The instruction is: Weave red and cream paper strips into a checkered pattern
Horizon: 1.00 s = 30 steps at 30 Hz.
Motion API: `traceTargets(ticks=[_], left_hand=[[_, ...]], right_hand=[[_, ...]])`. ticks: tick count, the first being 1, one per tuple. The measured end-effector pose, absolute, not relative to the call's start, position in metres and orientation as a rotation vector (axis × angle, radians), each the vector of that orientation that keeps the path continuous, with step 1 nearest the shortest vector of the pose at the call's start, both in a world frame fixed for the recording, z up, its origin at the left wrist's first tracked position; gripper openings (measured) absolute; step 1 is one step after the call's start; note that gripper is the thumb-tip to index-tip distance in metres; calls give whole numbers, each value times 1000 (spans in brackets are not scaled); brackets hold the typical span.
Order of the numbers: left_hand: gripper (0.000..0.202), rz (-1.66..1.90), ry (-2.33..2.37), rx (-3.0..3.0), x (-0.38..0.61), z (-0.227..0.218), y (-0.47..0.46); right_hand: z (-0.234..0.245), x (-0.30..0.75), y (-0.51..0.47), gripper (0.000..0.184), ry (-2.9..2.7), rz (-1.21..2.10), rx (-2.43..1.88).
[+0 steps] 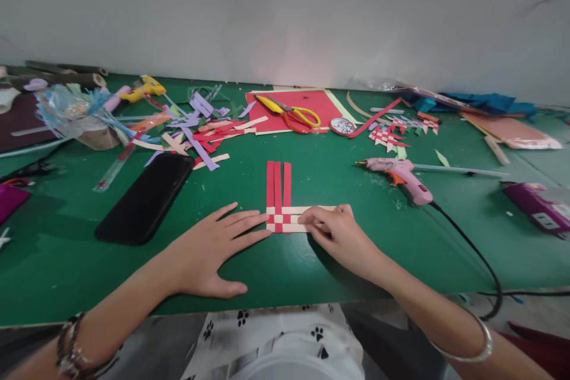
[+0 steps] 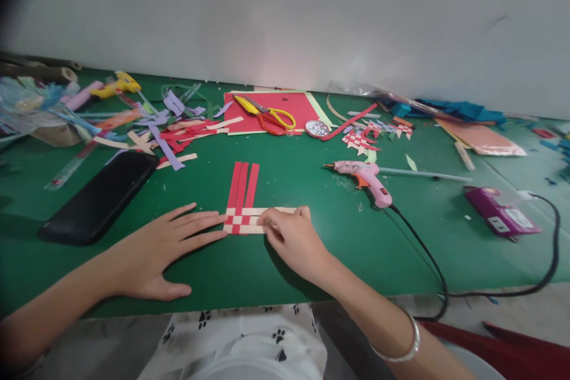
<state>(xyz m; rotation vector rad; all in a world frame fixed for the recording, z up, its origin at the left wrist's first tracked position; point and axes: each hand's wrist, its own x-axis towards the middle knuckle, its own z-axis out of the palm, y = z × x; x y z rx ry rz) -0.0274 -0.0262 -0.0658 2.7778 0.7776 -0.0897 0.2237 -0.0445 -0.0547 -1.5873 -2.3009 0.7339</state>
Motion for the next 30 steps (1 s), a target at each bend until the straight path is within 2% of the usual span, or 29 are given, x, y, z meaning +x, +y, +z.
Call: traceTargets(ticks=[7,12,16,22,30], left_hand=[[73,58,748,2863,-24,-67,-29],[76,118,697,2894,-13,-70,-32],[83,108,748,2874,-4,-71,-36],[80,155,894,2858,15,-67,-51],[77,203,1001,2845,30,-72,-61]], right_hand=[[-62,223,-44,12,-2338,479,-1564],[-61,226,-50,7,-2321,-9,-1551],[-58,229,-61,17,-2148,-268,-1670],[-64,230,-64,27,-2016,-274,-1952],[-64,227,-46,49,-2026,-215,-2049]])
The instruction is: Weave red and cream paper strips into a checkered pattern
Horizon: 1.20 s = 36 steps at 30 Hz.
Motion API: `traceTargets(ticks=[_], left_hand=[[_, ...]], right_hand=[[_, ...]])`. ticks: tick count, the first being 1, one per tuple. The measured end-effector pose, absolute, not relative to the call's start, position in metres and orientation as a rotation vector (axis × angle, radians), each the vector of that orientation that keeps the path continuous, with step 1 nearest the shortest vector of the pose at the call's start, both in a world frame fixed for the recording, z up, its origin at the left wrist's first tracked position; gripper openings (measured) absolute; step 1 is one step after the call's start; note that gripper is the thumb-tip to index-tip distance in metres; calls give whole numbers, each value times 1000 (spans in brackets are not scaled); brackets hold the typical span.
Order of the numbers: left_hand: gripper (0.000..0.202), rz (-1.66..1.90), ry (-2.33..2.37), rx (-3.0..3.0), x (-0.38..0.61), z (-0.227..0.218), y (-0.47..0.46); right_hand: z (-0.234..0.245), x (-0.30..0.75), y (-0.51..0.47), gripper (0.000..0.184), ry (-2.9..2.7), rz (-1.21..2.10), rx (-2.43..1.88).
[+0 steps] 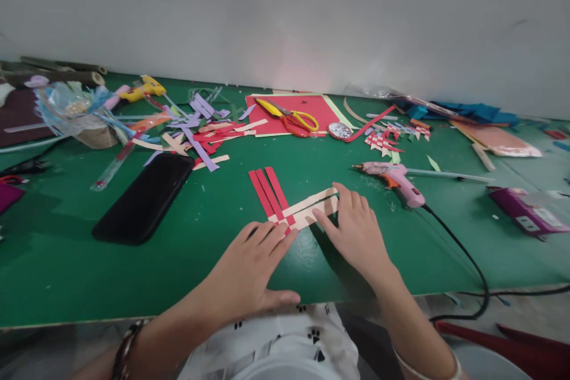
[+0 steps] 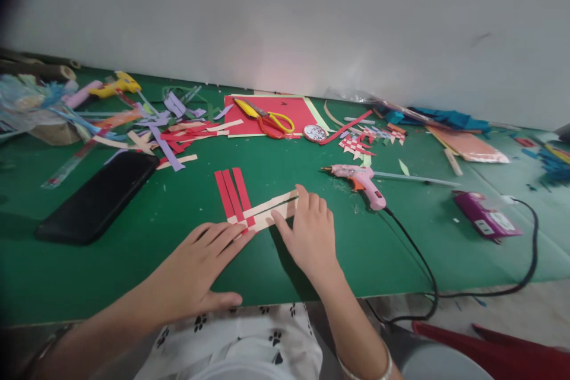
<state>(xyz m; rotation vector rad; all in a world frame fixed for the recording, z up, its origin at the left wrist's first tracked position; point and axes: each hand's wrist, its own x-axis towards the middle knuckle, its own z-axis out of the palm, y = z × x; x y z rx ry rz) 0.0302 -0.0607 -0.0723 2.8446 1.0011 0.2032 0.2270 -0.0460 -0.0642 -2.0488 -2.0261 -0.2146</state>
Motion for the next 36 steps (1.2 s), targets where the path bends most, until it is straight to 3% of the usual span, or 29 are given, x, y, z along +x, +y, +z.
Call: traceTargets(ticks=[7,20,24,30,33,36], left_hand=[[76,261,1017,2855,30,-77,-60],[73,238,1029,2770,30,-75,-60],[74,167,1010,2803,31,-72,-59],[75,147,982,2787,33,-71,-58],[74,136,995,2760,32,-70,-59],[73,137,1001,2765,31,-71,-59]], right_hand=[[-64,222,-37,54,-2052,-159,-2068],[-49,226,-32,22,-1969,419,-1709],[-45,224,-32,23,-2071,553,-1555],[-41,228,-28,24,-2145,596,-1545],[-37,231,-24,16,-2230,612,-1594],[-32,232,-20,17,-2375,472,-1619]])
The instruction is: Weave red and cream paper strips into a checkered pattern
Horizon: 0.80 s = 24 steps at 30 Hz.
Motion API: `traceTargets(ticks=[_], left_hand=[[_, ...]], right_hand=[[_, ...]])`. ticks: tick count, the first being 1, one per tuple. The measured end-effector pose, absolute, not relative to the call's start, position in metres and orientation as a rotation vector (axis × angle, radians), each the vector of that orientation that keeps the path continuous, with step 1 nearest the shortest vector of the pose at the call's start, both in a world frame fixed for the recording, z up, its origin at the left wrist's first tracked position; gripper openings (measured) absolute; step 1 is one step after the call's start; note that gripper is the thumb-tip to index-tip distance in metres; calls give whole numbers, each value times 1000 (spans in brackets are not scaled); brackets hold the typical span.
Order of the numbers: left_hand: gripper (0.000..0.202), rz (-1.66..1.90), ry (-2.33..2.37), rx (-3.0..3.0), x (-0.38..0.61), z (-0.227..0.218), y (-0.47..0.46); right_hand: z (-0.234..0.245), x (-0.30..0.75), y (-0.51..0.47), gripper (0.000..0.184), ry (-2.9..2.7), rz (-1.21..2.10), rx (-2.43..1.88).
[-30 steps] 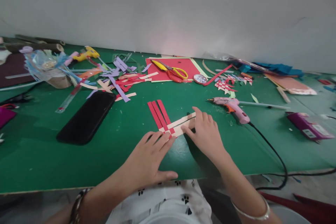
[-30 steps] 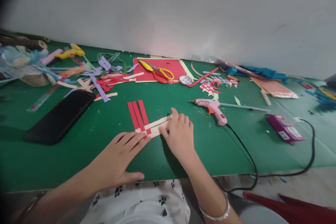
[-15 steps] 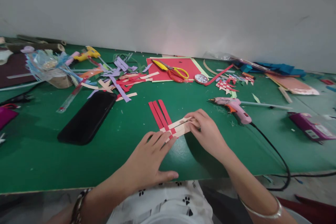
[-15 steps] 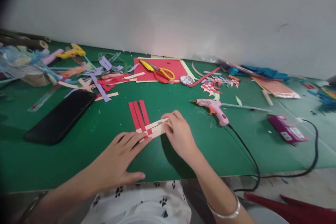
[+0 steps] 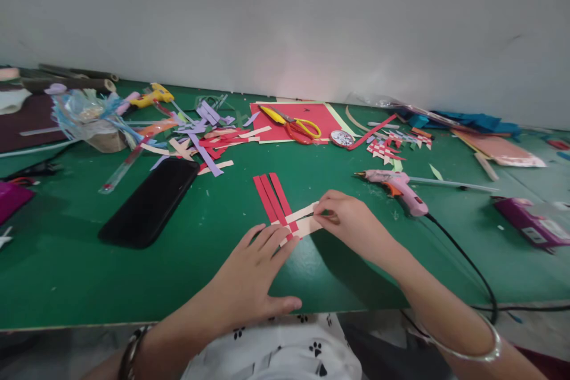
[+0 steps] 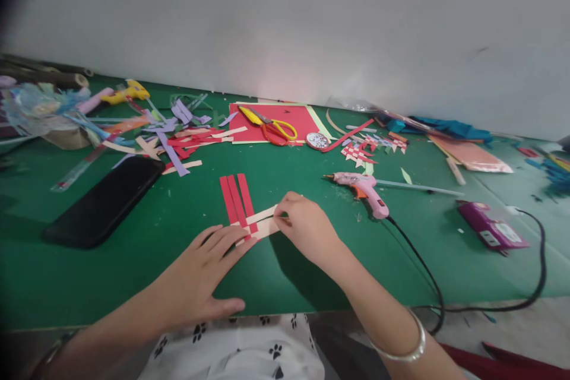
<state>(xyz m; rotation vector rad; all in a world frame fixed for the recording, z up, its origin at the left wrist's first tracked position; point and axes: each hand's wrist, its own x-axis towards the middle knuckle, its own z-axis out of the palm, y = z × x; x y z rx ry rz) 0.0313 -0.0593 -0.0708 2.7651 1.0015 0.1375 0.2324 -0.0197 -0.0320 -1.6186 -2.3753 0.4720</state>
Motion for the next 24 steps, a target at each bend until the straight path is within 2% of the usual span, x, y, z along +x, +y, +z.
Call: traceTargets(ticks=[5,8,16,24], left_hand=[[75,192,1000,2776,28,-76,-59],[76,134,997,2725,27,-76,-58],[83,27,981,2657,28,-73,-58],[84,-57,981,2625,30,-70,-55]], right_hand=[[-31,232,-17,20,-2575,43,-1583],[-33,235,-15,22,-2611,106,-1570],[-33,244,-5,22,-2535,526,-1653],[-40,243,-6,18,-2567,397,-1600]])
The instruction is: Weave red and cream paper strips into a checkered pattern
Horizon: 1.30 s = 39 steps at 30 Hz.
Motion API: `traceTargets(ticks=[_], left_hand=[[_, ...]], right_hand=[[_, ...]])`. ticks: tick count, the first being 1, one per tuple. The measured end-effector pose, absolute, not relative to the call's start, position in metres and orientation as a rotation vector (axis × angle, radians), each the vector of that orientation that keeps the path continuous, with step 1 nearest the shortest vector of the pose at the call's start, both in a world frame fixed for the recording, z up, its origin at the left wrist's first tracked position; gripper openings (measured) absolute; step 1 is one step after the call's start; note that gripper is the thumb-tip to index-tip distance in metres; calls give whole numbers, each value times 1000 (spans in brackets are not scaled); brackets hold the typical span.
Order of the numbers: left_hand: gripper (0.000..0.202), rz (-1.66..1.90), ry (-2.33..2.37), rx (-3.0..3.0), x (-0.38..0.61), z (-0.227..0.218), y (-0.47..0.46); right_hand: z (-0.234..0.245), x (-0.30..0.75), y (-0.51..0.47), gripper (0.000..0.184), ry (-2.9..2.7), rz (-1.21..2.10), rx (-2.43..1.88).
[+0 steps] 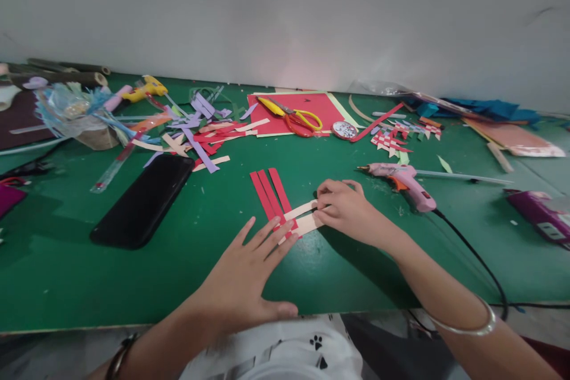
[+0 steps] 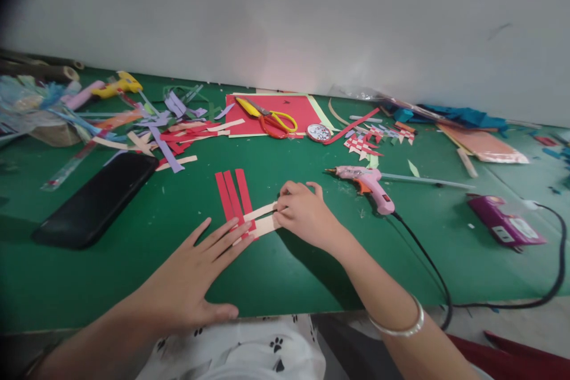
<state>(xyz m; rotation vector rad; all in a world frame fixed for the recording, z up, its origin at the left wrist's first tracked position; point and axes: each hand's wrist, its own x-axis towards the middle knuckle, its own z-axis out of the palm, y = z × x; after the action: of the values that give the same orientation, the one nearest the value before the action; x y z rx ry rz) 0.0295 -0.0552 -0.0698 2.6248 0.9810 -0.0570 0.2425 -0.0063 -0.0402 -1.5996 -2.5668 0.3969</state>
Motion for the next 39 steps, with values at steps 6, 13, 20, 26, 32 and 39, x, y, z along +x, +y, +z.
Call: traceTargets(ticks=[6,13,20,26,32,39], left_hand=[[81,-5,979,2647,27,-74,-57],[82,-1,985,2617,27,-74,-57],[77,72,990,2642,28,-75,-57],[77,87,992,2659,28,-74,-58],[77,92,1011,2685,26,-78,-60],[79,64,1052,2677,27,-76,-61]], right_hand=[[-48,240,-14,20,-2342,33,-1782],[-53,218,-14,32,-2337,-162,-2025],[-46,217,-10,10,-2398,72,-1921],[-47,228,-3,18,-2351,328,-1700],[-53,234,3,16,-2372,451,-1652],[-50,234,6,13,-2411,376,-1699]])
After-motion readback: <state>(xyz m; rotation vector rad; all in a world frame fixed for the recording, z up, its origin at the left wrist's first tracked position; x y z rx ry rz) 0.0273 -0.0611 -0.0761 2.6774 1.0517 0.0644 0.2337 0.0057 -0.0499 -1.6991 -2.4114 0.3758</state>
